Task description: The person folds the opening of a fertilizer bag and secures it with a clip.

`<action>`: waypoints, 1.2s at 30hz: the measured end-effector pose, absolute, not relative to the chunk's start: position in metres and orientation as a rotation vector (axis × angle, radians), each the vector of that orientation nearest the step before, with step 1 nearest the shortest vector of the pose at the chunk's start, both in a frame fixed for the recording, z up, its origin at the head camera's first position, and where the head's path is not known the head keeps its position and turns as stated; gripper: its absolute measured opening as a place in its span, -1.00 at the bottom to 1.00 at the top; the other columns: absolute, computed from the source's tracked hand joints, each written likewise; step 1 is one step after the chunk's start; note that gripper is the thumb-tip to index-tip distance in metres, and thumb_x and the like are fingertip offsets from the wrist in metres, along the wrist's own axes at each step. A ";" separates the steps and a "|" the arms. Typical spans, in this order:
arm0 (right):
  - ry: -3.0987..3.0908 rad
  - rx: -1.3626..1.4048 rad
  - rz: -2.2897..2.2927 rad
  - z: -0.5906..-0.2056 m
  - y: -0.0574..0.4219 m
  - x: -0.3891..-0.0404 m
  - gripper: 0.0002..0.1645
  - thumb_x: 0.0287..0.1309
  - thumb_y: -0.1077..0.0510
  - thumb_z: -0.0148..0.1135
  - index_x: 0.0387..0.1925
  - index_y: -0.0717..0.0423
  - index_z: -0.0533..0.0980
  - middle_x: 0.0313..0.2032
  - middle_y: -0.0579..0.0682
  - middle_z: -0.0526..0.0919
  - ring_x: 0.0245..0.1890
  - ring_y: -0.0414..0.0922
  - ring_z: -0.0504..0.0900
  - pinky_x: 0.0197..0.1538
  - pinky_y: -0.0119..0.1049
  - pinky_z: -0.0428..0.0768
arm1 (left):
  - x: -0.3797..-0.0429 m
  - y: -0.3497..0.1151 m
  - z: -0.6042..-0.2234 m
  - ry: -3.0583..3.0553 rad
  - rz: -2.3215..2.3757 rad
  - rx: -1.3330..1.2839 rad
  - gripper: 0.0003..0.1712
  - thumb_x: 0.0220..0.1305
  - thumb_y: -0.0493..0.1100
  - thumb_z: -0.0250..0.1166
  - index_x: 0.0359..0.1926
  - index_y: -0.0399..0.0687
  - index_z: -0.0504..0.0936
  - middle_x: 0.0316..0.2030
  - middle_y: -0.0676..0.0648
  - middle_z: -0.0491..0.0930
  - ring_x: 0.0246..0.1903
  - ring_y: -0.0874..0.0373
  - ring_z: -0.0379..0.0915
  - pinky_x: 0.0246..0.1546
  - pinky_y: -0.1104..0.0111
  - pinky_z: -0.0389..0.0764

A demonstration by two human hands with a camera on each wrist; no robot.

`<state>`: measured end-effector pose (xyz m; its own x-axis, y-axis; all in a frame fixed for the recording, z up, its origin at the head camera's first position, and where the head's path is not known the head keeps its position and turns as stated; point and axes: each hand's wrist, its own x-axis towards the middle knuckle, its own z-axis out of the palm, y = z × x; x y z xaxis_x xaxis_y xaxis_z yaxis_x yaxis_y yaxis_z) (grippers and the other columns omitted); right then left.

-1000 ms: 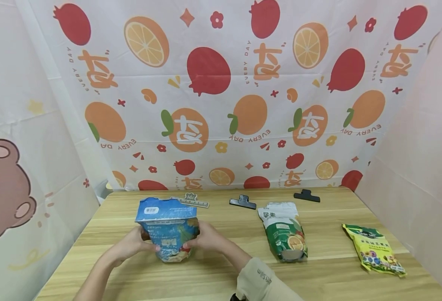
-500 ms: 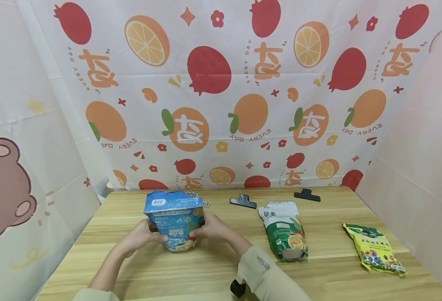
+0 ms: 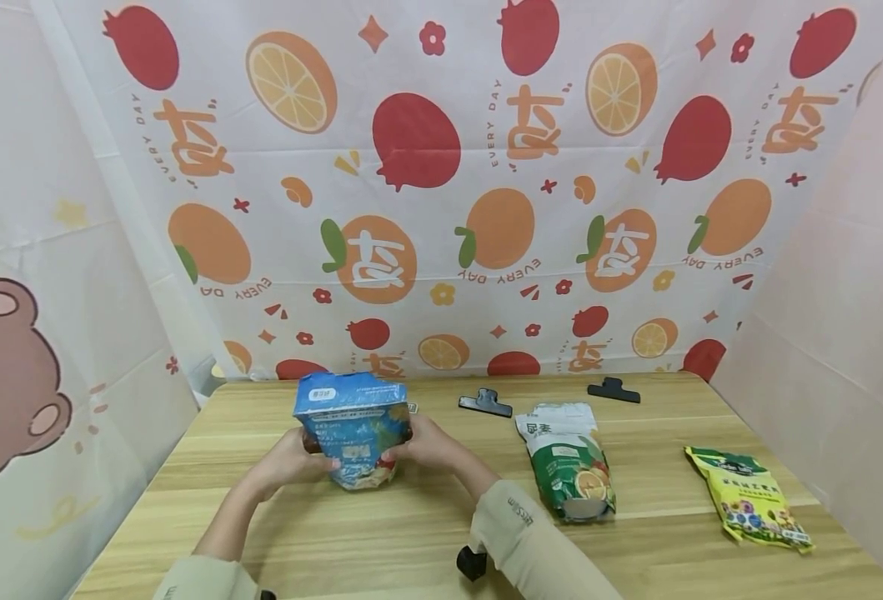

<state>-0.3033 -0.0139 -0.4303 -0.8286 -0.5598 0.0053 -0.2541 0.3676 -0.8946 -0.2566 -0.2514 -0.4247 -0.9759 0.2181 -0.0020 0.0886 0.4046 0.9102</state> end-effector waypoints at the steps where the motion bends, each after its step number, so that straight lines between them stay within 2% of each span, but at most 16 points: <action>1: 2.337 -0.723 -1.447 -0.431 -0.014 -0.303 -0.36 -0.01 0.22 0.37 0.14 0.12 0.37 0.03 -0.05 0.49 0.09 -0.08 0.40 0.14 -0.10 0.33 | -0.257 -0.251 -0.425 2.531 1.627 0.264 -0.24 -0.01 -0.29 0.42 0.16 -0.50 0.25 -0.05 -0.33 0.48 -0.02 -0.19 0.38 -0.07 0.10 0.46; 6: 2.347 -0.737 -1.470 -0.433 -0.013 -0.302 -0.35 0.00 0.17 0.37 0.16 0.11 0.36 0.03 -0.05 0.49 0.07 -0.07 0.42 0.10 -0.15 0.38 | -0.256 -0.251 -0.427 2.511 1.651 0.236 -0.13 0.01 -0.27 0.41 0.24 -0.46 0.11 0.05 -0.38 0.38 0.03 -0.23 0.31 -0.05 0.09 0.44; 10: 2.374 -0.697 -1.568 -0.429 -0.012 -0.299 -0.19 0.01 0.02 0.37 0.26 0.07 0.23 0.11 -0.01 0.41 0.12 -0.02 0.38 0.08 -0.13 0.40 | -0.252 -0.253 -0.428 2.477 1.761 0.231 0.00 0.09 -0.23 0.36 0.34 -0.36 -0.13 0.19 -0.48 0.15 0.13 -0.36 0.16 -0.01 0.07 0.41; 13: 2.406 -0.706 -1.729 -0.420 -0.011 -0.296 -0.10 -0.02 -0.06 0.37 0.30 -0.01 0.15 0.18 0.00 0.33 0.17 0.01 0.31 0.08 -0.12 0.40 | -0.249 -0.254 -0.425 2.528 1.904 0.236 0.10 0.12 -0.26 0.33 0.39 -0.22 -0.33 0.28 -0.46 -0.06 0.21 -0.37 0.00 0.07 -0.01 0.29; 15: 2.444 -0.815 -1.830 -0.412 -0.009 -0.295 -0.12 -0.01 -0.03 0.36 0.29 -0.04 0.15 0.21 0.00 0.30 0.18 0.01 0.30 0.08 -0.14 0.41 | -0.247 -0.254 -0.422 2.673 1.958 0.281 0.16 0.08 -0.30 0.36 0.41 -0.12 -0.35 0.32 -0.40 -0.14 0.25 -0.33 -0.10 0.13 -0.07 0.16; 17: 2.540 -1.039 -1.840 -0.404 -0.007 -0.294 -0.18 0.00 0.04 0.36 0.27 -0.04 0.20 0.22 -0.03 0.30 0.19 -0.04 0.30 0.09 -0.21 0.40 | -0.245 -0.253 -0.418 2.915 1.908 0.381 0.21 -0.03 -0.34 0.42 0.43 -0.03 -0.26 0.36 -0.30 -0.13 0.28 -0.28 -0.15 0.13 -0.16 0.06; 19: 2.686 -1.358 -1.728 -0.397 -0.005 -0.295 -0.26 -0.01 0.12 0.37 0.22 0.04 0.27 0.22 -0.01 0.32 0.22 -0.08 0.27 0.12 -0.27 0.35 | -0.243 -0.252 -0.412 3.171 1.776 0.547 0.17 -0.15 -0.38 0.48 0.42 -0.03 -0.04 0.37 -0.19 -0.06 0.30 -0.21 -0.16 0.14 -0.18 0.01; 22: 2.937 -1.852 -1.331 -0.386 -0.003 -0.295 -0.40 -0.01 0.18 0.38 0.10 0.16 0.41 0.17 0.03 0.40 0.25 -0.10 0.22 0.20 -0.28 0.24 | -0.243 -0.250 -0.403 3.454 1.475 0.882 0.03 -0.28 -0.42 0.51 0.31 -0.11 0.27 0.31 -0.13 0.16 0.30 -0.13 -0.06 0.19 -0.06 0.04; 25: 3.058 -2.144 -0.938 -0.380 -0.002 -0.296 -0.52 0.01 0.19 0.36 0.01 0.21 0.50 0.09 0.06 0.48 0.24 -0.08 0.25 0.23 -0.25 0.19 | -0.245 -0.249 -0.397 3.531 1.240 1.127 -0.11 -0.30 -0.45 0.50 0.20 -0.18 0.41 0.21 -0.14 0.33 0.26 -0.10 0.08 0.23 0.21 0.07; 28: 3.072 -2.201 -0.765 -0.379 -0.003 -0.295 -0.57 0.06 0.20 0.32 0.00 0.21 0.51 0.05 0.05 0.52 0.19 -0.09 0.32 0.22 -0.29 0.20 | -0.247 -0.249 -0.394 3.539 1.108 1.173 -0.21 -0.26 -0.44 0.49 0.13 -0.18 0.48 0.13 -0.18 0.42 0.18 -0.12 0.21 0.13 0.20 0.25; 32: 3.066 -2.145 -0.797 -0.384 -0.005 -0.294 -0.64 0.11 0.21 0.27 -0.02 0.19 0.53 -0.03 0.04 0.57 0.06 -0.12 0.47 0.14 -0.41 0.29 | -0.248 -0.251 -0.395 3.475 1.151 1.079 -0.42 -0.15 -0.41 0.45 0.02 -0.17 0.58 -0.01 -0.20 0.54 -0.05 -0.07 0.46 -0.20 0.13 0.52; 36: 3.044 -2.049 -0.945 -0.388 -0.008 -0.294 -0.72 0.14 0.21 0.24 -0.08 0.18 0.56 -0.14 -0.01 0.62 -0.11 -0.18 0.56 0.00 -0.48 0.41 | -0.251 -0.256 -0.396 3.242 1.486 0.734 -0.70 0.08 -0.23 0.36 -0.10 -0.11 0.65 -0.20 -0.05 0.64 -0.27 0.17 0.53 -0.40 0.36 0.53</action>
